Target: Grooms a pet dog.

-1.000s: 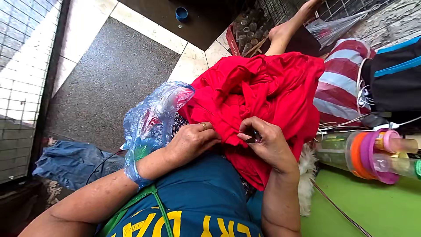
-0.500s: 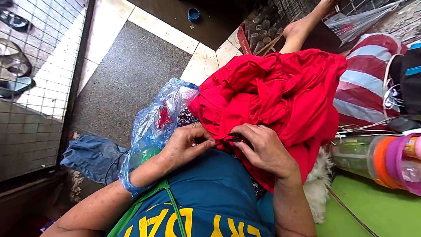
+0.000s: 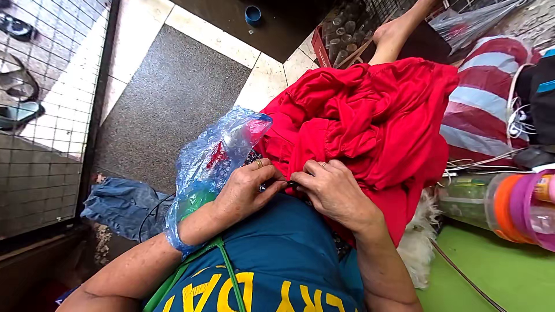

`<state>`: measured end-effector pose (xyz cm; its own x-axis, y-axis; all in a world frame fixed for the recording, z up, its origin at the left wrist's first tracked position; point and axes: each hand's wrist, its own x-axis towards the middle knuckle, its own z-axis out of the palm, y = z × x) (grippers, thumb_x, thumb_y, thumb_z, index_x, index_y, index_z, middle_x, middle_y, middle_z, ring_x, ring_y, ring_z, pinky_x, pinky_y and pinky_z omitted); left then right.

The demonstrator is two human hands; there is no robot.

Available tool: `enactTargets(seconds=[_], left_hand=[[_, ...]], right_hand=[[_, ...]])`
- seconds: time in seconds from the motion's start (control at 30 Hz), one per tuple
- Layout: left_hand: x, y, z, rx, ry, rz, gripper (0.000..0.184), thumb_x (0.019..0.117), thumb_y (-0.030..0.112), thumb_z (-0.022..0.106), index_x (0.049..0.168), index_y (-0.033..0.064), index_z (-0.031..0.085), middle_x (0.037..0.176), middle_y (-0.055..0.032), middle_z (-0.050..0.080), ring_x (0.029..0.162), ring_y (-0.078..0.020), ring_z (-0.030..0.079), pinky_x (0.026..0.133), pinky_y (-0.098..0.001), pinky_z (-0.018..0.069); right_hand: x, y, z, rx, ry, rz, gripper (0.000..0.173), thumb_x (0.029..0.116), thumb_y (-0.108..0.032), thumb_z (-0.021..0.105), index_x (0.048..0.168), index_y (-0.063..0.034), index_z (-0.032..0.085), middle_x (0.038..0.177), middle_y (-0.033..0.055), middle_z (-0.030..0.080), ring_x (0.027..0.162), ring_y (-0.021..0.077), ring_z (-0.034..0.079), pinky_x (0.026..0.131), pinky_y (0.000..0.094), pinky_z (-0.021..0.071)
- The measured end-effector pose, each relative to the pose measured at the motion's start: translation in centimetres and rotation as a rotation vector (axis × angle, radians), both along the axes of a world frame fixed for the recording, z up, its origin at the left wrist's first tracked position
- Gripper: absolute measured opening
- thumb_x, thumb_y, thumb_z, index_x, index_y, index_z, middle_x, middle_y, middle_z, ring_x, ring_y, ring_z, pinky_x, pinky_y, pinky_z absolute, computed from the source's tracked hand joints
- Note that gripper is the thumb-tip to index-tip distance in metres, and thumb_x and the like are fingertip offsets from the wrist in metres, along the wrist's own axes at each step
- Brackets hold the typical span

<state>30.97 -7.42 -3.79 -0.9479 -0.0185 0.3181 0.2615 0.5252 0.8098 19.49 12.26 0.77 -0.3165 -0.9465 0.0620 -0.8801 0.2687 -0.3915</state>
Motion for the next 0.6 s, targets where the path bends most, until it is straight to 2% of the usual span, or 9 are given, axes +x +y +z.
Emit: enactTargets(seconds=[0.17,0.23,0.27,0.33,0.4,0.5,0.6], left_hand=[[-0.2,0.0,0.1,-0.049,0.051,0.035,0.016,0.0951,0.011,0.062,0.091,-0.0006,0.072,0.085,-0.0103,0.067,0.075,-0.0101,0.064,0.071,-0.0194,0.0529],[-0.2,-0.4,0.5,0.013,0.007,0.047,0.015,0.0947,0.011,0.062,0.091,-0.0018,0.071,0.087,-0.0102,0.067,0.076,-0.0073,0.062,0.072,-0.017,0.0522],[-0.1,-0.5,0.6,0.069,-0.046,0.051,0.014,0.0935,0.011,0.064,0.091,-0.0018,0.07,0.087,-0.0085,0.067,0.075,-0.0047,0.062,0.071,-0.0159,0.0526],[0.3,-0.4,1.0,0.236,-0.218,0.032,0.009,0.0916,0.01,0.068,0.092,0.0004,0.069,0.083,-0.001,0.069,0.069,0.0004,0.065,0.067,-0.0152,0.0562],[0.5,-0.1,1.6,0.427,-0.463,-0.03,0.006,0.0911,0.008,0.072,0.094,0.003,0.069,0.078,0.0043,0.072,0.066,0.0003,0.068,0.066,-0.018,0.0595],[0.1,0.5,2.3,0.603,-0.739,-0.133,0.003,0.0931,0.003,0.07,0.096,0.003,0.07,0.076,0.0058,0.072,0.066,0.0002,0.069,0.067,-0.0173,0.0595],[-1.0,0.7,2.4,0.783,-0.971,-0.176,0.013,0.0988,-0.002,0.059,0.103,0.0007,0.072,0.081,0.004,0.073,0.071,-0.0023,0.07,0.072,-0.0185,0.0594]], right_hand=[[-0.2,-0.1,-0.7,-0.013,-0.035,-0.006,0.014,0.0912,-0.009,0.063,0.091,-0.0107,0.076,0.071,0.0066,0.061,0.066,0.0255,0.063,0.061,0.0415,0.0479],[-0.8,-0.2,-0.6,-0.013,-0.095,-0.042,0.012,0.0926,-0.01,0.064,0.094,-0.0068,0.076,0.074,0.0086,0.066,0.068,0.0269,0.067,0.059,0.0436,0.0518],[-1.3,-0.2,-0.3,0.003,-0.14,-0.068,0.012,0.0944,-0.011,0.064,0.099,-0.005,0.074,0.079,0.01,0.069,0.073,0.0273,0.07,0.062,0.0453,0.055],[-2.4,-0.2,0.3,0.035,-0.251,-0.107,0.016,0.0964,-0.011,0.064,0.108,-0.0028,0.07,0.089,0.0111,0.07,0.079,0.0259,0.07,0.068,0.0465,0.0572],[-2.9,-0.3,0.5,0.045,-0.319,-0.132,0.018,0.0958,-0.011,0.063,0.111,-0.0032,0.069,0.09,0.0102,0.07,0.079,0.0237,0.069,0.069,0.0453,0.0563],[-2.9,-0.4,0.6,0.046,-0.357,-0.163,0.017,0.0963,-0.012,0.063,0.111,-0.0035,0.068,0.084,0.0094,0.068,0.073,0.0226,0.067,0.063,0.0434,0.0541],[-2.9,-0.3,0.6,0.031,-0.397,-0.187,0.016,0.0965,-0.013,0.064,0.109,-0.0037,0.068,0.08,0.0078,0.066,0.068,0.0194,0.064,0.061,0.039,0.0523]])
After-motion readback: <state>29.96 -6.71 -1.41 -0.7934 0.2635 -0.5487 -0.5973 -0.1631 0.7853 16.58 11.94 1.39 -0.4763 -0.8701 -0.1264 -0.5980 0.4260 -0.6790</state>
